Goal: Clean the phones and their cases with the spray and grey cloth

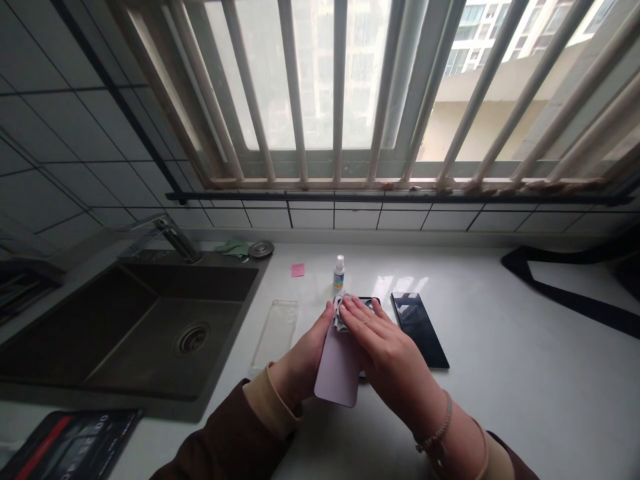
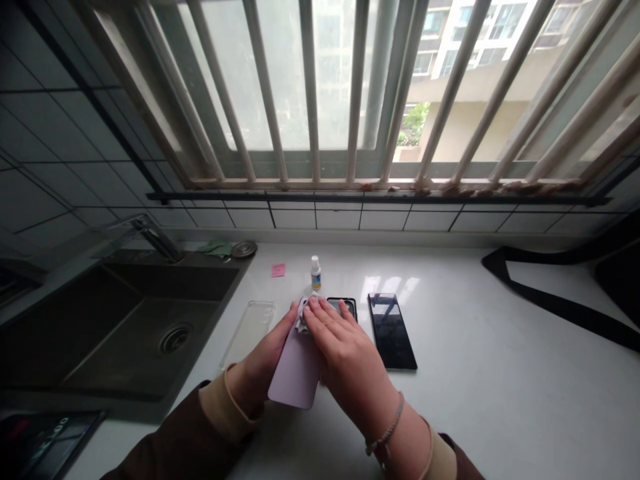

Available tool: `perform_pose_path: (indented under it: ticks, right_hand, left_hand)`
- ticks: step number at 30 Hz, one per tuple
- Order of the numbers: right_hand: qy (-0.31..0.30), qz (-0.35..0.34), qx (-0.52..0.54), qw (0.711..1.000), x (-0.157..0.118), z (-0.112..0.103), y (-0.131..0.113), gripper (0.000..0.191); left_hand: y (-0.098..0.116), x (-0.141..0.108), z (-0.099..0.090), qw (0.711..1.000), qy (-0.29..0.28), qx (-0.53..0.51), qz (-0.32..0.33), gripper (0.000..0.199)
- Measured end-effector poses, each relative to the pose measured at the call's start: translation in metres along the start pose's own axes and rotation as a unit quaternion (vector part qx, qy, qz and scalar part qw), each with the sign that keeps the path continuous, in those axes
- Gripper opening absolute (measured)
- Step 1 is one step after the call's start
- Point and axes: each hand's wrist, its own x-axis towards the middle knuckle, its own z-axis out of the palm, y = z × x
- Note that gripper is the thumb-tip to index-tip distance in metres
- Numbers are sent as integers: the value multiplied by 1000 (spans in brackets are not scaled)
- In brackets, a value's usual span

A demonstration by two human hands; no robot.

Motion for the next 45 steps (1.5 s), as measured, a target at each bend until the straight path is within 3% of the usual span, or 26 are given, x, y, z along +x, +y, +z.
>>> perform_pose_path:
  ticks: [4,10,15,25,34,40,45]
  right_hand:
    - [2,-38,28,999,-1,3,-5,61]
    - [-57,-139,82,985,-1,3,-21,43]
    - [-88,-162,95,978,1,-4,-27,37]
    - [-42,-145,92,984,6,-12,-11,35]
    - [-5,-63,57,996,2,-5,5,53]
    - [25,-23,39,999,2,-6,7,65]
    - [38,-27,48,998,3,-8,4,64]
  left_hand:
    - [2,-4,4,1000,6,6,-9,64]
    - [16,-5,-2,992,111,46,36,75]
    - [25,-7,-3,992,94,36,82,71]
    - [26,-9,-6,990,50,19,128,72]
    - [15,-6,-3,997,-2,11,71,67]
    - [5,-7,-11,995,35,90,-41,68]
    - [0,-10,-5,992,65,84,-62,62]
